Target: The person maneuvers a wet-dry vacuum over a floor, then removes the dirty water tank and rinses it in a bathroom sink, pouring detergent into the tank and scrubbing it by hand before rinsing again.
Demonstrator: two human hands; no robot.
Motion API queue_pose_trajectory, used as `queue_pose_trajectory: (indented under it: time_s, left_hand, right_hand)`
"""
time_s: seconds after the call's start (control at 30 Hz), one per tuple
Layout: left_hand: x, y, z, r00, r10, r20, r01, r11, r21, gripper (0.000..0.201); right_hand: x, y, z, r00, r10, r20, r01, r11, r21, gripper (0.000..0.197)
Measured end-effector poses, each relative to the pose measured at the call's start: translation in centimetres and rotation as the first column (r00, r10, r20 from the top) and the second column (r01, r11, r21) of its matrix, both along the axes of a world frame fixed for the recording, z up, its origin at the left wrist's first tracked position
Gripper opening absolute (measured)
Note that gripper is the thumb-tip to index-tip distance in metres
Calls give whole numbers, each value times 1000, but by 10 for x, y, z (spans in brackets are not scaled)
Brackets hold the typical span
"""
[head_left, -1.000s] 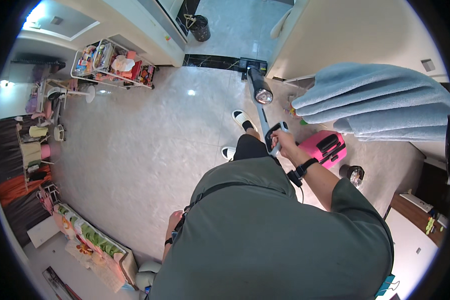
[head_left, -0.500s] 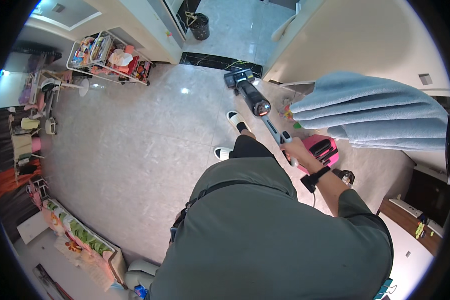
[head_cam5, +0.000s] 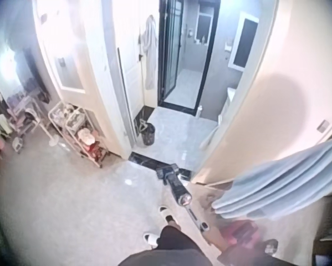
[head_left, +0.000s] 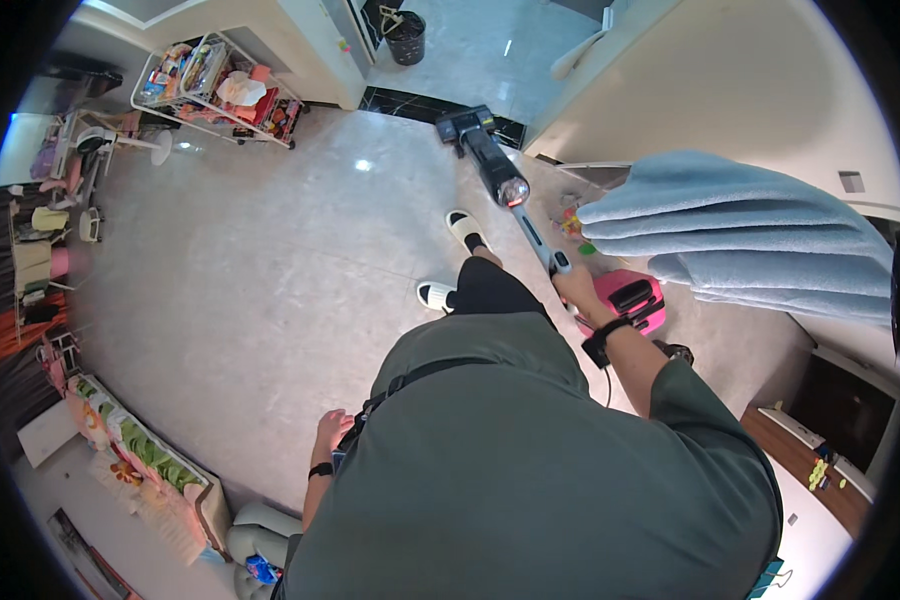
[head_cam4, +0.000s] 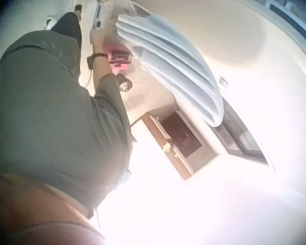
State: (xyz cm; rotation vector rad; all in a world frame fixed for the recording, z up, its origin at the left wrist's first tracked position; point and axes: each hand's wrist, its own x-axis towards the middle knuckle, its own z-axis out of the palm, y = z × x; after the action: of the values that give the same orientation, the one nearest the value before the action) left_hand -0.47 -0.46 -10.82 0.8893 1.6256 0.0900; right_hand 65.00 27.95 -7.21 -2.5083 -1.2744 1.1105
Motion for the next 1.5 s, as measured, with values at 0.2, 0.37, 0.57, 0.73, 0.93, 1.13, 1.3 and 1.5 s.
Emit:
queue_pose_trajectory:
  time_s: [0.2,0.37,0.57,0.73,0.93,1.13,1.3,1.5]
  left_hand:
    - [23,-22,-84,749,-588,-305,652,737,179,18]
    - [16,-40,-103,773,-486,-407,626,684,374,15]
    - [64,7,-17,936,349,44,-347,937,-51,19]
    - [35,-59,-47,808,-472,-352,577,757,308,15]
    - [80,-122,19,997,-21,-73,30,992,126,15]
    - [75,-190,52,730,-513,-451,627,765,146,18]
    - [88,-177,41,952,-276,-131,270,961,-61,18]
    - [32,-101,-43,904,428,18,-405,868,-287,15]
  right_hand:
    - [4,-78,84,980,-133,-145,97,968,-232,30]
    - [-4,-69,130,799,-413,-438,317,907,-277,18]
    - [-5,-60,93,697,-441,-565,378,896,-234,20]
    - [-11,-40,20,737,-327,-592,358,931,-69,24]
    - [11,-66,-25,723,-322,-611,351,933,-76,22]
    - [36,-189,14,784,-258,-565,234,965,-116,18]
    - [72,-263,77,949,-184,-258,97,943,-317,25]
    - [37,-260,150,948,305,87,-268,917,-297,37]
